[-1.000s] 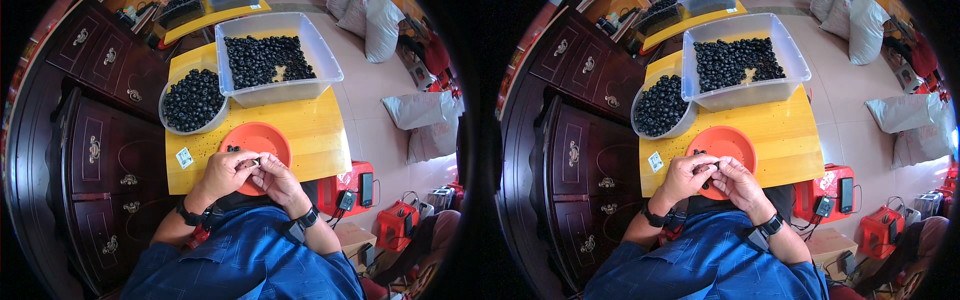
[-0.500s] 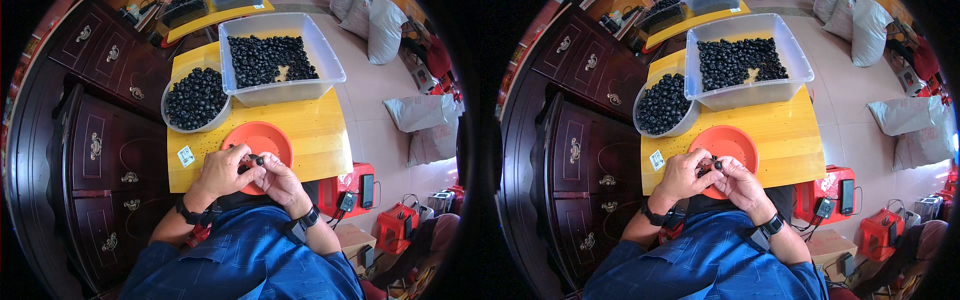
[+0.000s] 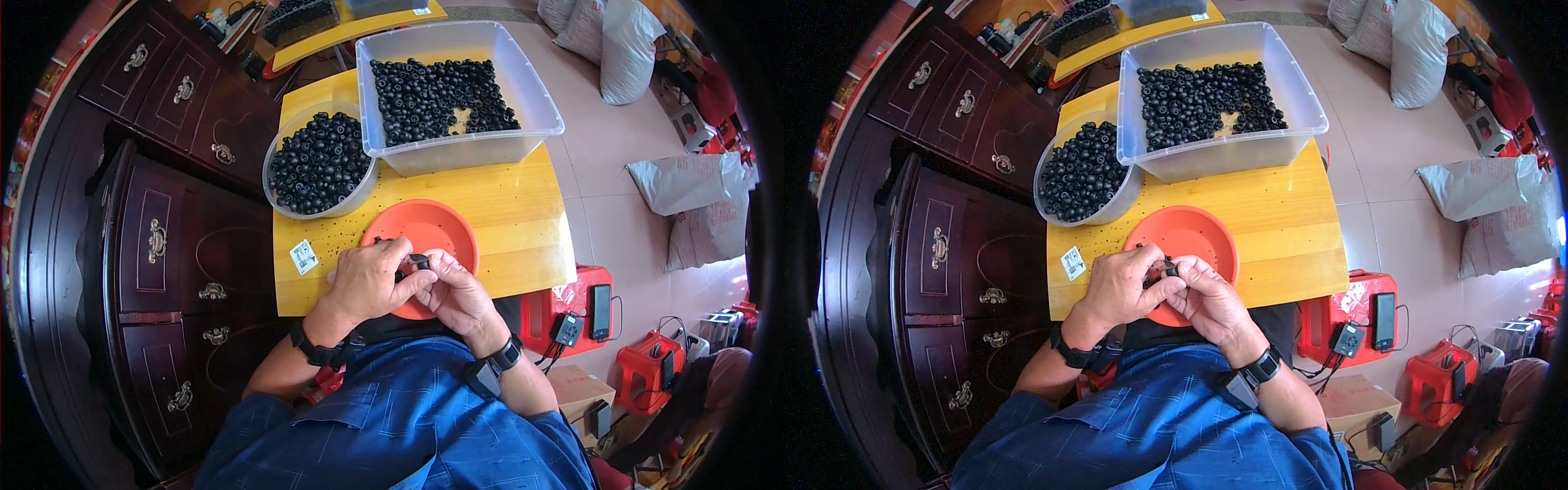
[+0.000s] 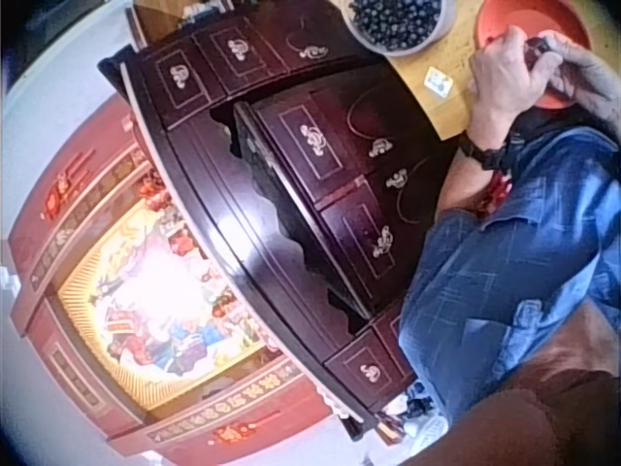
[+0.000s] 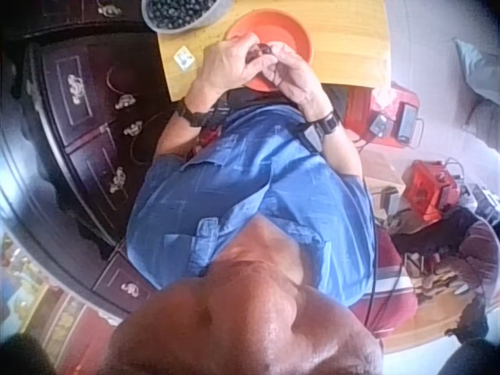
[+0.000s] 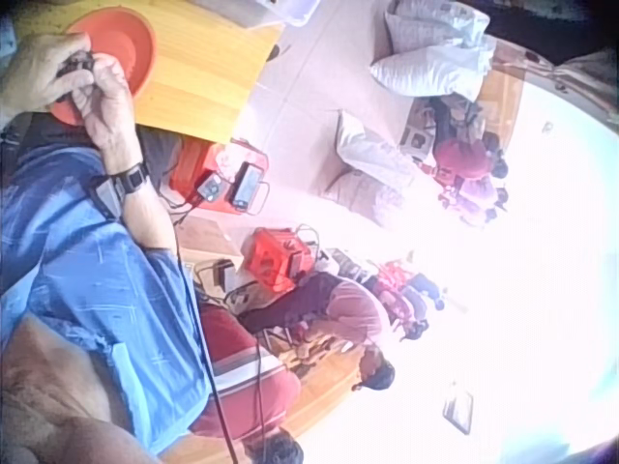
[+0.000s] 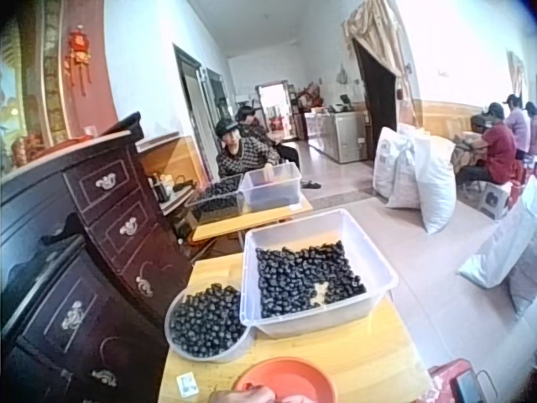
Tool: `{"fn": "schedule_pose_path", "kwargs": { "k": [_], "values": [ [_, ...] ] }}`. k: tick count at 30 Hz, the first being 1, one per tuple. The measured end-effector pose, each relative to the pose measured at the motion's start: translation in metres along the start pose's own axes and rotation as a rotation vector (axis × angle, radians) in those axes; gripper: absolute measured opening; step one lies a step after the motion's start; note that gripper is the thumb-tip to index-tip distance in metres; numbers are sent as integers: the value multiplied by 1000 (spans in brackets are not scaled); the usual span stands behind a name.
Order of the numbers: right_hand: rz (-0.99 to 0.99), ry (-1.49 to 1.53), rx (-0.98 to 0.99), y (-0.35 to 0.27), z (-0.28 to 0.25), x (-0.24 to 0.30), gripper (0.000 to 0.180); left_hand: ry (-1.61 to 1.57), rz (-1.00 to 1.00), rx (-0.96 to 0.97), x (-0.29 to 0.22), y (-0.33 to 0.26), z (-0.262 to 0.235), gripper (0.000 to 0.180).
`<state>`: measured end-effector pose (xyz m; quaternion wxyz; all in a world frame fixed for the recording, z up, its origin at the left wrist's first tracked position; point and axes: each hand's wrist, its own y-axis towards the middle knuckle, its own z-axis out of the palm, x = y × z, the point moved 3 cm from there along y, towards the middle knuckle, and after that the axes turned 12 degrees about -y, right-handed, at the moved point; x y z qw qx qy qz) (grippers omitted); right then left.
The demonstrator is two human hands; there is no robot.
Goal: Inspecting and sorting small black circular components (possibly rubber gaskets or O-rings) at a table.
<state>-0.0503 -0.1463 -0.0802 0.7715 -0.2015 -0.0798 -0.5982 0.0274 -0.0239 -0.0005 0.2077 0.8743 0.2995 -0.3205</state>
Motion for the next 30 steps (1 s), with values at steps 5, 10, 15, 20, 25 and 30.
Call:
{"fn": "schedule_pose_path", "kwargs": {
  "k": [5, 10, 15, 20, 25, 30],
  "values": [
    [3, 13, -13, 1, -2, -2, 12, 17, 14, -7, 5, -1, 3, 43],
    [3, 20, -18, 1, -1, -2, 11, -11, 14, -7, 3, 0, 1, 43],
    [1, 13, -14, 1, -1, -2, 11, 2, 16, -5, 4, 0, 2, 42],
    [-12, -5, -21, 1, -3, -4, 10, 49, 13, 9, 9, -2, 6, 41],
    [-57, -11, -20, 2, -8, -6, 9, 21, 51, 8, 9, -2, 11, 44],
    [-56, 19, -25, 0, 4, -3, 9, -23, -1, 15, 8, -3, 6, 41]
  ]
}}
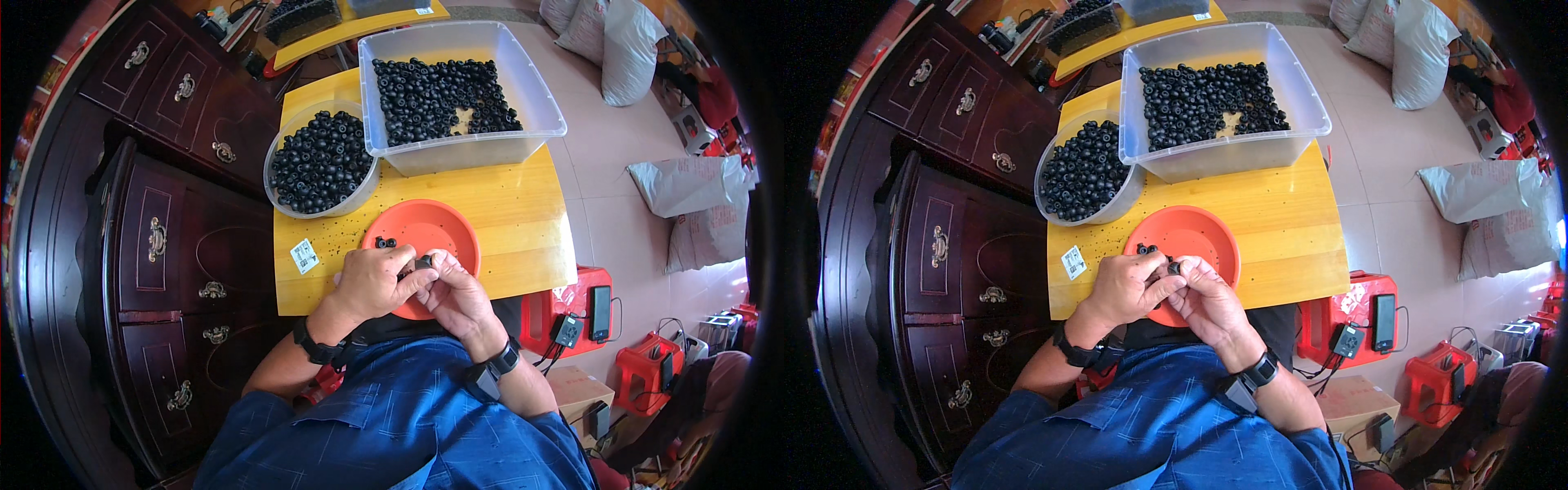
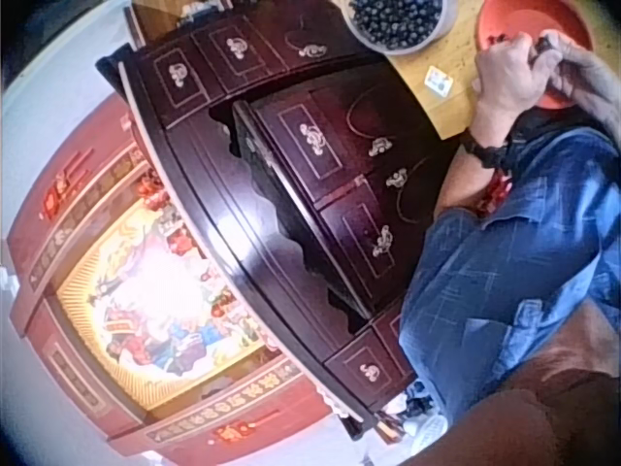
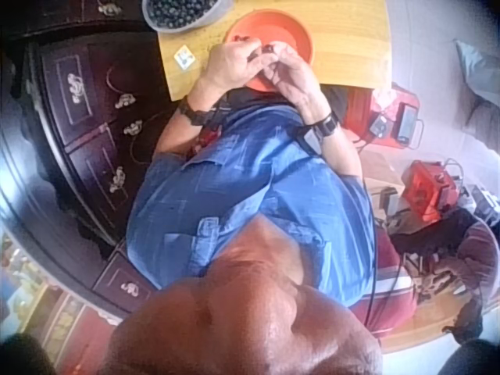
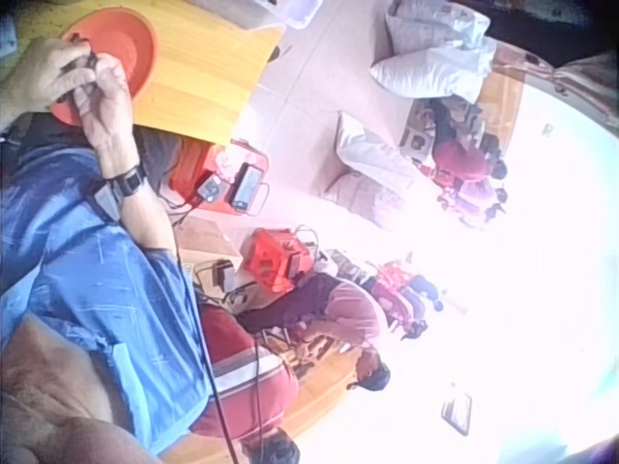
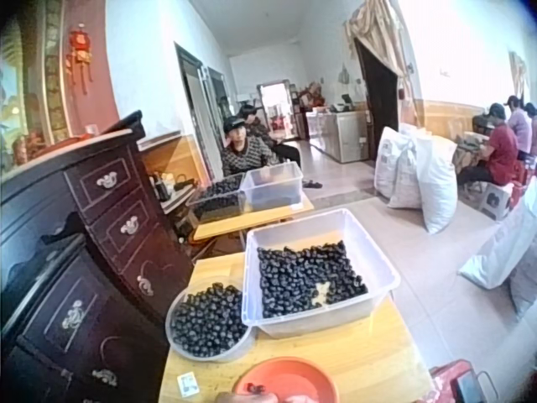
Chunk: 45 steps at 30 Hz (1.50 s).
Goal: Inspecting and sorting small black circular components (possibly rubber gaskets or O-rings) at a table.
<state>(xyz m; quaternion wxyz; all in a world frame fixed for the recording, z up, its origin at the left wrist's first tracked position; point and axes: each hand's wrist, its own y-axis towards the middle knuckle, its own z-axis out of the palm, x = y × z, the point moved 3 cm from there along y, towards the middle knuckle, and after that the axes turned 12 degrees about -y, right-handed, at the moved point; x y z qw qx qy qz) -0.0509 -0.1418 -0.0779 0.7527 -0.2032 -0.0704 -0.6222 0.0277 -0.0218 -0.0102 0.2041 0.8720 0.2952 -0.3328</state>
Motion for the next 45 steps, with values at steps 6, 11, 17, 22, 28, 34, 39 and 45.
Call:
{"fn": "schedule_pose_path", "kwargs": {
  "k": [6, 11, 17, 22, 28, 34, 39, 45],
  "values": [
    [12, 36, 40, 0, -1, 1, 10, -198, 41, -88, -11, 1, -6, 21],
    [46, 9, 25, 2, 5, 0, 9, -277, 39, -95, -13, 1, -9, 23],
    [11, -188, -29, -2, 3, 3, 9, -283, 26, -110, -17, -1, -11, 14],
    [-130, -614, -210, -12, 10, 17, 15, -167, -49, 15, 2, -9, -22, 17],
    [-172, -806, -206, -17, 1, 35, 12, 161, -142, -334, 36, -4, -102, 19],
    [-335, -1284, -243, -19, -7, 35, 17, 386, -296, -534, 65, 1, -155, 25],
    [-555, -1843, -261, -15, 15, 44, 29, 138, -326, -445, 63, -27, -125, 23],
    [-620, -2110, -178, 4, 22, 22, 44, -184, -415, -208, 72, -58, -29, 30]
  ]
}}
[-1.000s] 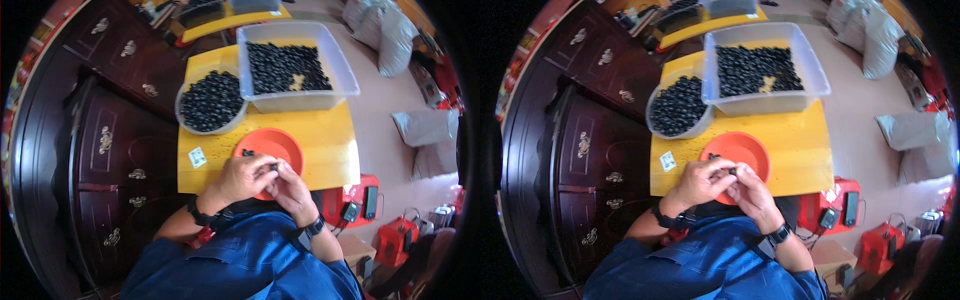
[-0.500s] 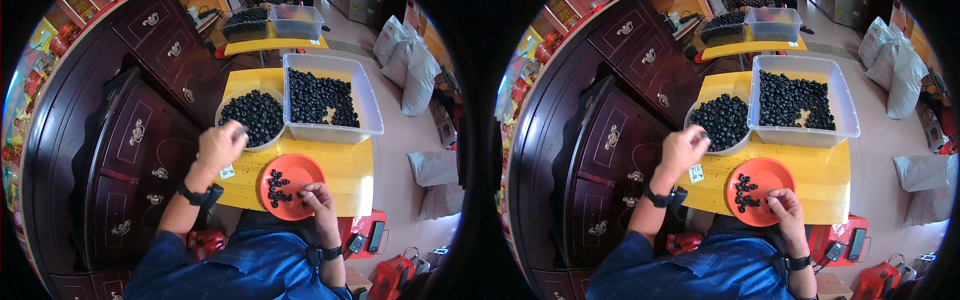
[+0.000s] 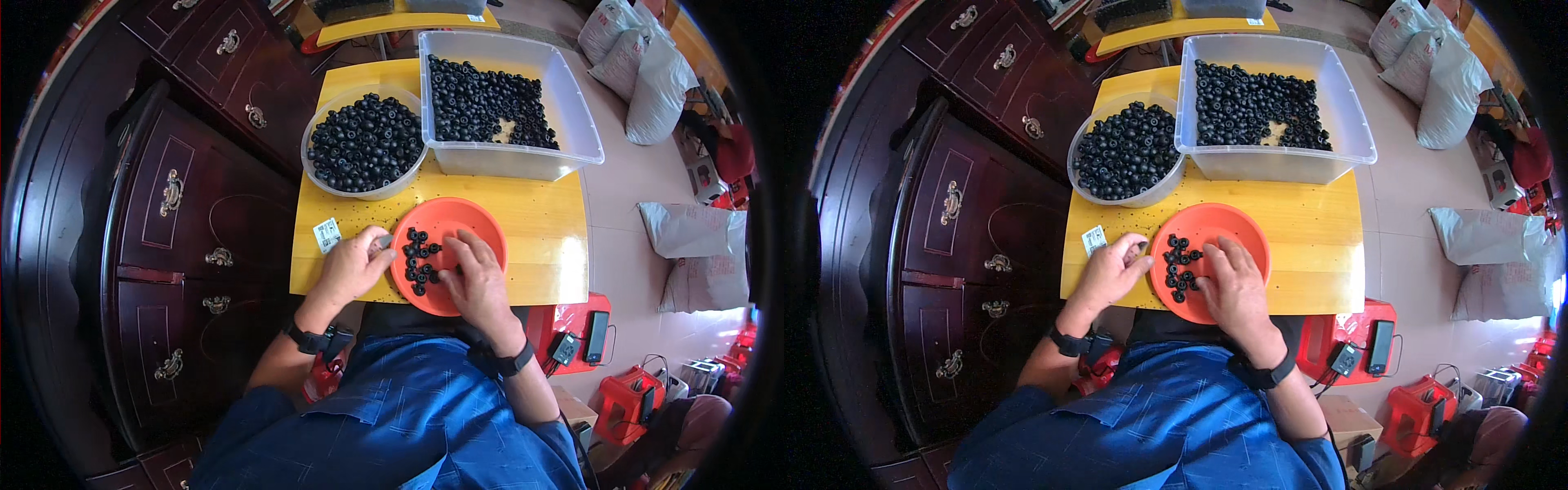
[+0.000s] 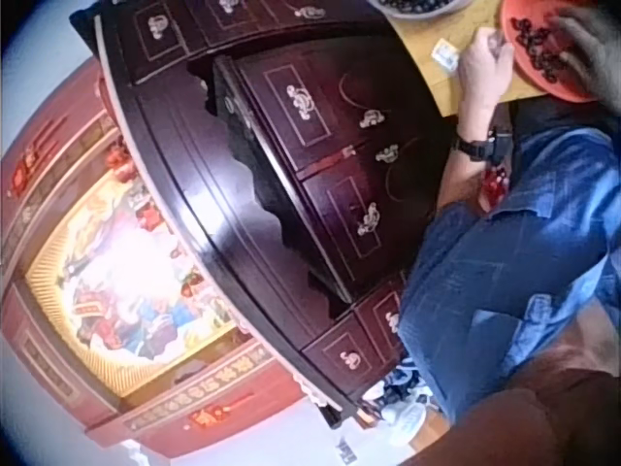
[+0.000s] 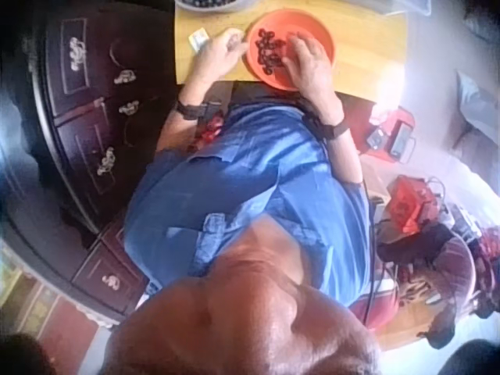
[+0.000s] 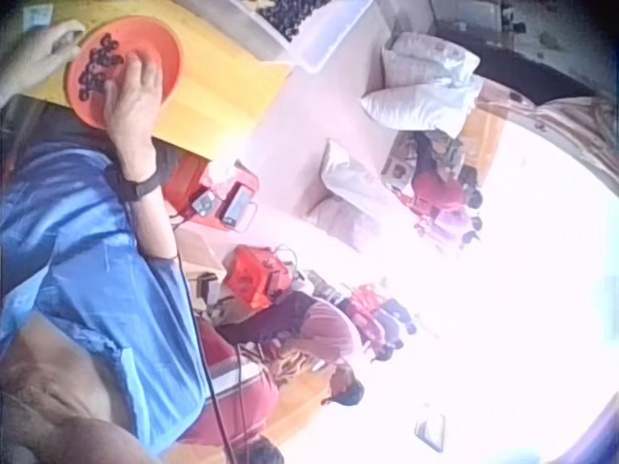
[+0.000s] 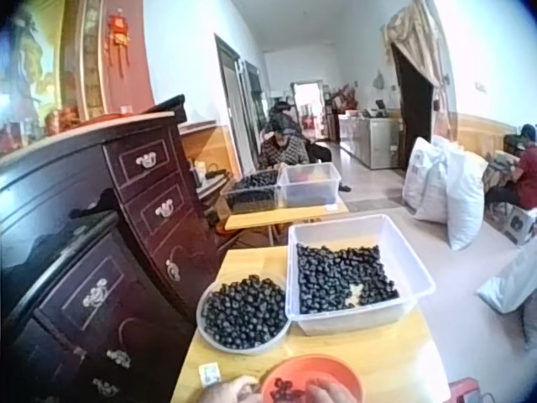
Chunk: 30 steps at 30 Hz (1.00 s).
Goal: Inspecting and sorting small black circular components (possibly rubber gaskets or O-rings) at a table.
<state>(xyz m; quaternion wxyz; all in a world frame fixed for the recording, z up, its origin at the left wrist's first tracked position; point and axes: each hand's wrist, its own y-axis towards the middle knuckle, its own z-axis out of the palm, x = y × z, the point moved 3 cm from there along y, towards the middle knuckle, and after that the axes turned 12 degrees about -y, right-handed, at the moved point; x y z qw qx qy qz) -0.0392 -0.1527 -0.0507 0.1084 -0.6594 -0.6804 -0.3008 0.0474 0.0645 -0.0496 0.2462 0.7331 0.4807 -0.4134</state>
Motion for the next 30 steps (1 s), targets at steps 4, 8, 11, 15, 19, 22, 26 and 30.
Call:
{"fn": "schedule_pose_path", "kwargs": {
  "k": [4, 8, 11, 15, 19, 22, 26, 30],
  "values": [
    [-90, -55, 112, 3, 18, 9, 52, -47, -90, -5, 4, -1, 21, 38],
    [-228, -142, 162, -5, 22, 8, 51, -79, -135, -13, 17, -1, 25, 38],
    [-277, -122, 190, -10, 12, 8, 43, -110, -85, -25, 23, 0, 27, 37],
    [-314, -154, 169, -20, 3, 2, 38, -154, -55, -56, 24, 3, 28, 36],
    [-295, -101, 152, -27, -3, -4, 34, -123, -47, -53, 19, 4, 26, 38],
    [-278, -111, 144, -26, -7, 5, 32, -92, -76, -36, 16, 4, 25, 39],
    [-340, -152, 167, -26, -1, 16, 32, -112, -45, -64, 23, 4, 27, 40],
    [-393, -202, 161, -32, 1, 13, 34, -121, -74, -44, 15, 3, 23, 43]
  ]
}}
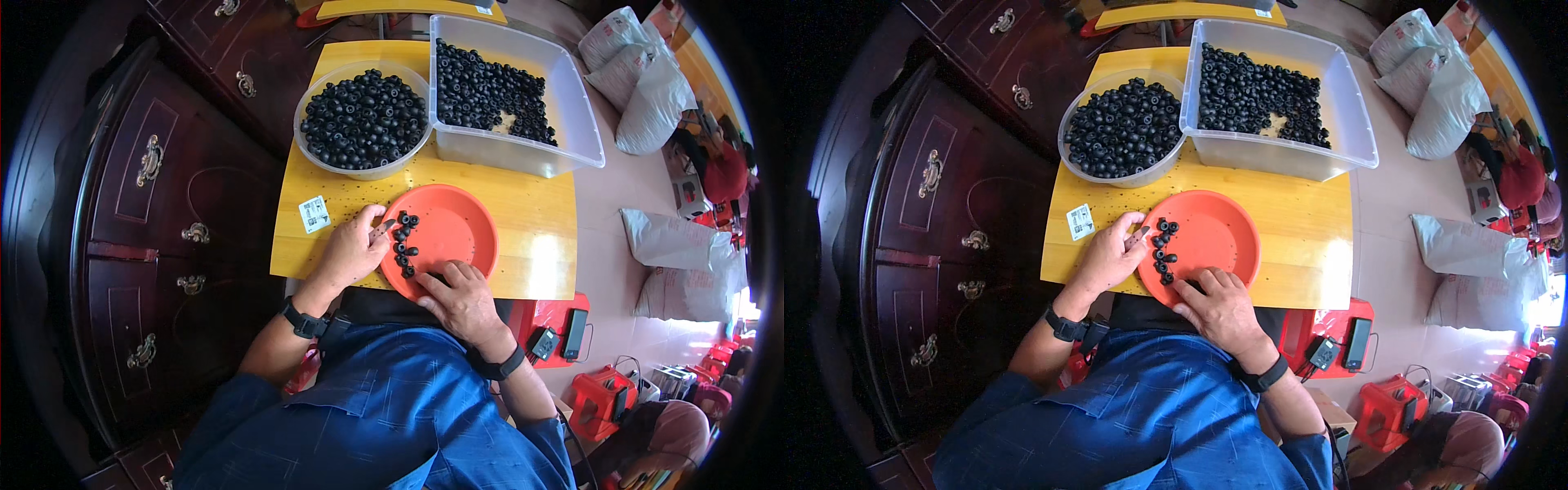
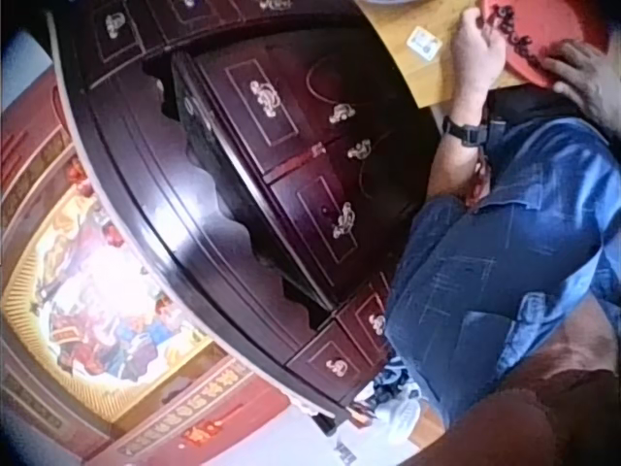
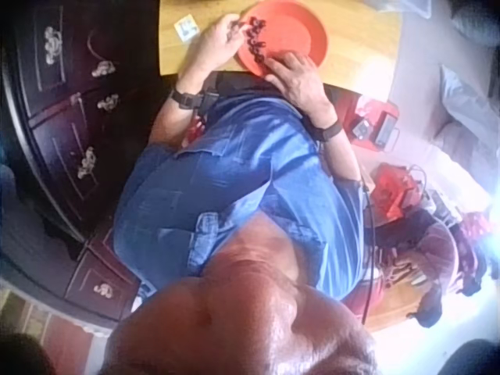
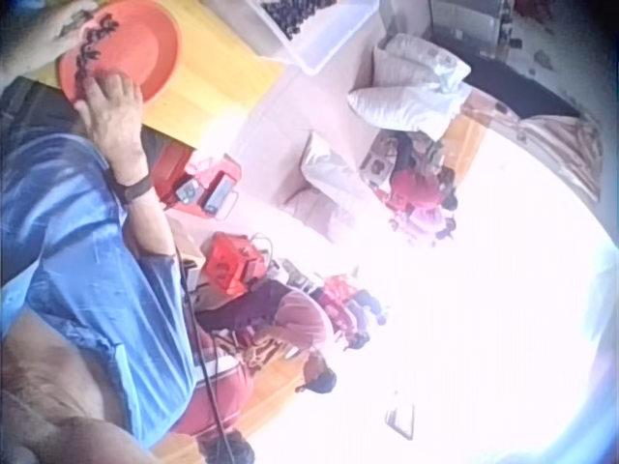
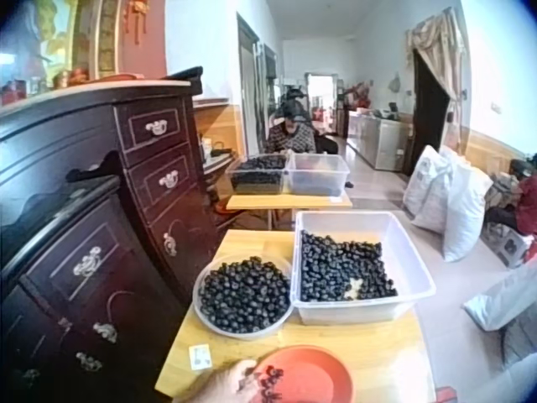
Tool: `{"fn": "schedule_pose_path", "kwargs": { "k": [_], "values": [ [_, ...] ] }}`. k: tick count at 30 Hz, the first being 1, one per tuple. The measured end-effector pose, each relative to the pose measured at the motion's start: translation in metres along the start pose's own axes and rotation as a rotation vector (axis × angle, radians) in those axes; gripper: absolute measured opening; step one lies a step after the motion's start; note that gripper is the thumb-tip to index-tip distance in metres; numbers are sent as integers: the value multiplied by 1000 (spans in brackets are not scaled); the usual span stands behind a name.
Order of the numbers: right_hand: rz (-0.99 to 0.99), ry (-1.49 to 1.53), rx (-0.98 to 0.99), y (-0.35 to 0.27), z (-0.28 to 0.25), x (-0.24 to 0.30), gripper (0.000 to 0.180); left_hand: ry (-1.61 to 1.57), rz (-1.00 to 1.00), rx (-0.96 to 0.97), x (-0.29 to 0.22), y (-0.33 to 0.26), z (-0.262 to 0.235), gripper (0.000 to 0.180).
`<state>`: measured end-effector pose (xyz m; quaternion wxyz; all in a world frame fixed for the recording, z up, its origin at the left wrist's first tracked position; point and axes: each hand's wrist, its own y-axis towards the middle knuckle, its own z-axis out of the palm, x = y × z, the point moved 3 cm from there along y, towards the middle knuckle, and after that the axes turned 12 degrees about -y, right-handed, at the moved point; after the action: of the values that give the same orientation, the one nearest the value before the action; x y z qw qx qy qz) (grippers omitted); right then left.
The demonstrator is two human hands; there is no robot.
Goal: Inspecting and sorting small black circular components (possibly rubber gaskets or O-rings) at a table.
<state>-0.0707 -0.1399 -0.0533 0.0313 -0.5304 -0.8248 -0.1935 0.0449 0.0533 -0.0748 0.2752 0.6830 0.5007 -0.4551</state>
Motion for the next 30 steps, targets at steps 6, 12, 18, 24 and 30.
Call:
{"fn": "schedule_pose_path", "kwargs": {
  "k": [6, 12, 18, 24, 30],
  "values": [
    [8, 10, -20, -4, 4, -2, 28, 10, -18, 18, 2, 0, -1, 42],
    [0, 11, -47, -2, 7, -3, 27, 10, 36, 15, 4, 1, 0, 40],
    [57, 20, -57, -1, 9, -4, 26, -18, -20, 32, 4, 0, 0, 42],
    [171, 13, -13, 7, 7, -5, 18, -1, 9, 21, 9, 1, 0, 42],
    [270, 14, 30, 9, 13, -7, 20, 15, -17, 34, 4, 0, 1, 44]
  ]
}}
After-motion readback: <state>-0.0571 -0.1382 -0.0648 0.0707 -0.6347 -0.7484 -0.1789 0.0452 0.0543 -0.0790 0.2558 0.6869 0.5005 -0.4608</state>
